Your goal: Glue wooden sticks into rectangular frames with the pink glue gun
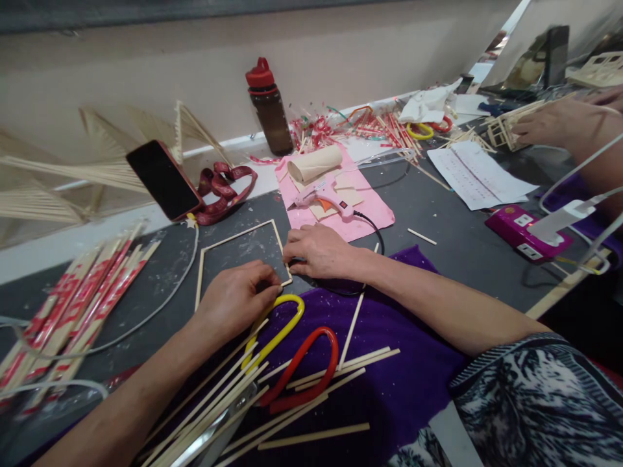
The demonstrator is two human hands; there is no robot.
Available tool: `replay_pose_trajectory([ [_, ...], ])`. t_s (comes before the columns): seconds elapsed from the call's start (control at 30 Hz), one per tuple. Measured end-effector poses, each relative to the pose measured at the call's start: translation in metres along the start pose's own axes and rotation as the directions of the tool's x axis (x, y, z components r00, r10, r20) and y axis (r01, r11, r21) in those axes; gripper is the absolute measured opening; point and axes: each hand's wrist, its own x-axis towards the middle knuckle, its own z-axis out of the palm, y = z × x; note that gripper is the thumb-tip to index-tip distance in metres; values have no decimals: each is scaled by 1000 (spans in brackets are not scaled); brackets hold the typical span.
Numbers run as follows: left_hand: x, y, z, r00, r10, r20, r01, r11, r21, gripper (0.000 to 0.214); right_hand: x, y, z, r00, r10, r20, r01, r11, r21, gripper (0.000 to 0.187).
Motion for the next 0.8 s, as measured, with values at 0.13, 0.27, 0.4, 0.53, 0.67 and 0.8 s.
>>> replay_pose_trajectory([
  [0.13, 1, -1, 1, 1000, -5, -4, 5, 1000, 8, 15, 0, 0, -1, 1000, -2, 8, 2, 1000, -6, 16],
  [0.27, 2, -1, 1, 1000, -2, -1, 2, 1000, -6, 15, 0, -1, -2, 1000, 0, 18, 0, 1000, -11, 17],
  [0.4, 2, 0, 1, 1000, -4, -4, 4, 1000, -8, 16, 0, -1, -1, 1000, 0, 22, 0, 1000, -17, 16],
  [0.53, 3, 0, 1, 1000, -5, -6, 5, 1000, -3, 16, 0, -1, -1, 1000, 4, 19, -3, 1000, -19, 17],
  [0.67, 3, -1, 1, 1000, -9, -15, 9, 1000, -6, 16, 1, -2, -2, 1000, 7, 19, -6, 999, -35, 17],
  [0.8, 1, 1, 1, 999, -37, -25, 36, 999, -23, 15, 0, -2, -1, 1000, 8, 9, -8, 999, -35, 17],
])
